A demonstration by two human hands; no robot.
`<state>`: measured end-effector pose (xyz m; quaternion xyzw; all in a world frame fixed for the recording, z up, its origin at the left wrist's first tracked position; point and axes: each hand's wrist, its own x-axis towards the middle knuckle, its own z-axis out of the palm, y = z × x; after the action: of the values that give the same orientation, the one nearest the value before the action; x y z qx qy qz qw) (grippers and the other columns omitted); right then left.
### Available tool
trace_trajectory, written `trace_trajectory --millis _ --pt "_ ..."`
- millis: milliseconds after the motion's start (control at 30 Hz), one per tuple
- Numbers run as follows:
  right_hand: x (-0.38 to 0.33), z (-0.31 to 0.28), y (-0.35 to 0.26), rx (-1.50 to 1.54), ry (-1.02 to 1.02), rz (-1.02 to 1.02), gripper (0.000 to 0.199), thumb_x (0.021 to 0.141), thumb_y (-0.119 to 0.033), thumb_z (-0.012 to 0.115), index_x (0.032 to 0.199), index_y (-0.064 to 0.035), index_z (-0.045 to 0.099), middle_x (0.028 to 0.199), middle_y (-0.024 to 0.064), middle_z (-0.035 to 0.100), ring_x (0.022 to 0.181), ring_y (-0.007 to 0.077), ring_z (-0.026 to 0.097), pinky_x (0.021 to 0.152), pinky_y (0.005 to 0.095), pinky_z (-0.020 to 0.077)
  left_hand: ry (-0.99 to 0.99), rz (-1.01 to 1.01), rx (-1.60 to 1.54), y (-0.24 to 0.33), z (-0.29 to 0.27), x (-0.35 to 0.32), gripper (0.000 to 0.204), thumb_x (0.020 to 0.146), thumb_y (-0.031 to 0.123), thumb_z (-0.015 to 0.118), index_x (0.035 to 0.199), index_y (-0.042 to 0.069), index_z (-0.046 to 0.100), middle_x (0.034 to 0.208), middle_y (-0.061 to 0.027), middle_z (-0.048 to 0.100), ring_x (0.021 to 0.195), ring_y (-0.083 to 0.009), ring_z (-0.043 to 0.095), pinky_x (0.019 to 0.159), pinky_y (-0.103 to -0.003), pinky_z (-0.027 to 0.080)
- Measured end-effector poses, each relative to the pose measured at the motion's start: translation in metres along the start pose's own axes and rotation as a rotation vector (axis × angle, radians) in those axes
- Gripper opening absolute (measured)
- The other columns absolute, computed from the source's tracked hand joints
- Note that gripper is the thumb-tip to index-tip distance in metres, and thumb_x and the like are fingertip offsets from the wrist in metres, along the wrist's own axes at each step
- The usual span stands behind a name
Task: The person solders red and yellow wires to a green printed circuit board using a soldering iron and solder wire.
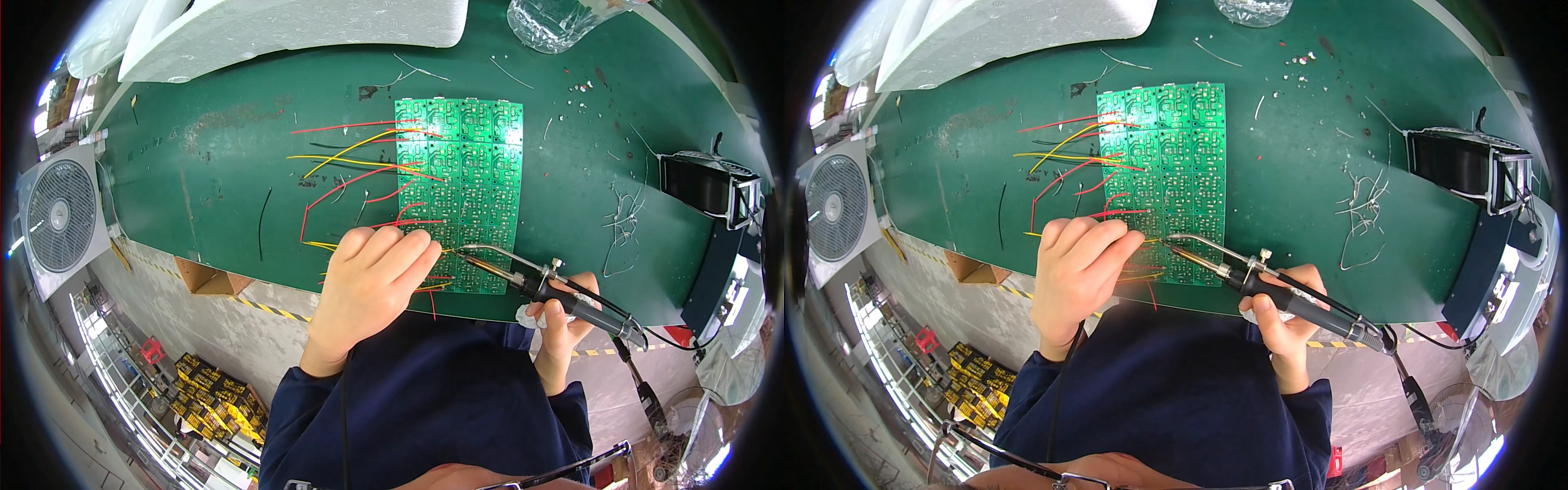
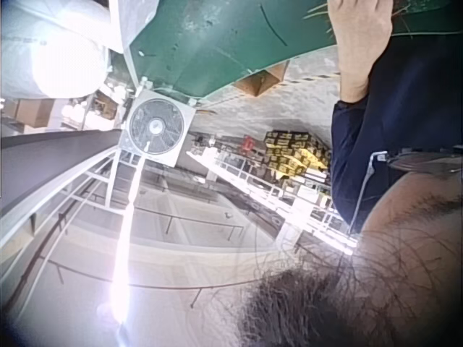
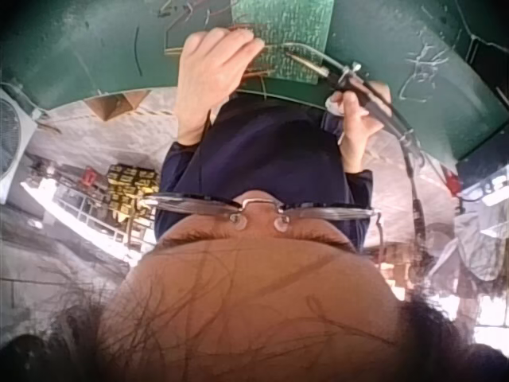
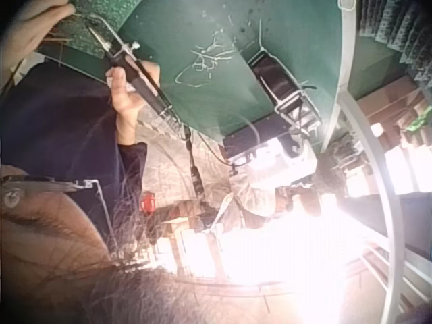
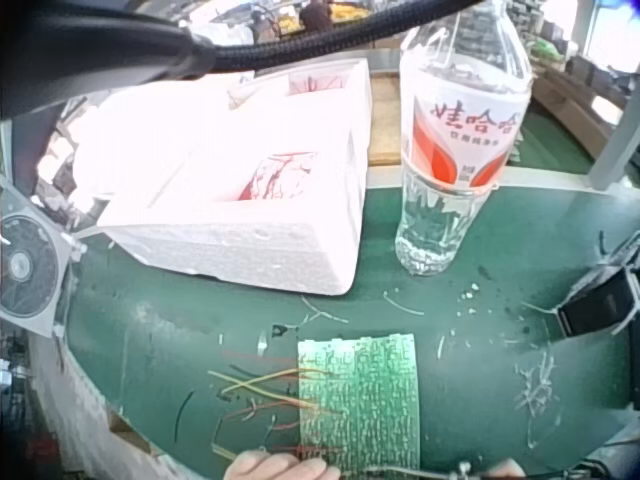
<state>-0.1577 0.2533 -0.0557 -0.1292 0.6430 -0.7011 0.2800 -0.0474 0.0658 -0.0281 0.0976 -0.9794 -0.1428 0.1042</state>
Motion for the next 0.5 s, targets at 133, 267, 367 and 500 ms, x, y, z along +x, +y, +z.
trace_trajectory --millis 133,267,367,500 --pt "0.0004 -0.0009 0.0016 0.002 -0.014 -0.01 0.021 0.067 -0.007 0.059 0.075 0.0029 0.043 0.059 0.0109 0.052 0.049 0.0134 0.054 0.045 0.0214 0.043 -0.01 -0.001 -0.003 -0.0003 -0.0003 -0.0002 0.02 0.054 0.006 0.06 0.074 0.007 0.058 0.076 0.0027 0.05 0.064 -0.0119 0.047 0.058 -0.025 0.031" --pt "0.0007 -0.0013 0.0012 -0.001 -0.025 -0.014 0.02 0.067 -0.007 0.059 0.075 0.0028 0.043 0.059 0.0109 0.052 0.049 0.0135 0.054 0.045 0.0212 0.043 -0.011 -0.003 -0.002 -0.0002 0.0 0.0002 0.02 0.054 0.006 0.06 0.074 0.007 0.058 0.076 0.0026 0.05 0.064 -0.0119 0.047 0.058 -0.025 0.031" --pt "0.0003 -0.0007 0.0002 0.008 -0.024 -0.007 0.02 0.067 -0.007 0.059 0.075 0.0028 0.043 0.059 0.0107 0.052 0.049 0.0136 0.054 0.045 0.0211 0.0429 0.011 -0.003 -0.002 -0.0004 0.0003 -0.0004 0.02 0.054 0.006 0.06 0.074 0.007 0.058 0.075 0.0024 0.05 0.064 -0.012 0.047 0.058 -0.025 0.031" --pt "0.0003 0.0004 0.0 0.014 -0.011 0.0 0.02 0.067 -0.006 0.059 0.075 0.003 0.043 0.059 0.0105 0.052 0.048 0.0138 0.054 0.045 0.0211 0.0428 0.009 0.002 -0.009 -0.0011 0.0012 -0.0002 0.02 0.054 0.006 0.06 0.074 0.007 0.058 0.076 0.0022 0.05 0.064 -0.012 0.047 0.058 -0.026 0.031"
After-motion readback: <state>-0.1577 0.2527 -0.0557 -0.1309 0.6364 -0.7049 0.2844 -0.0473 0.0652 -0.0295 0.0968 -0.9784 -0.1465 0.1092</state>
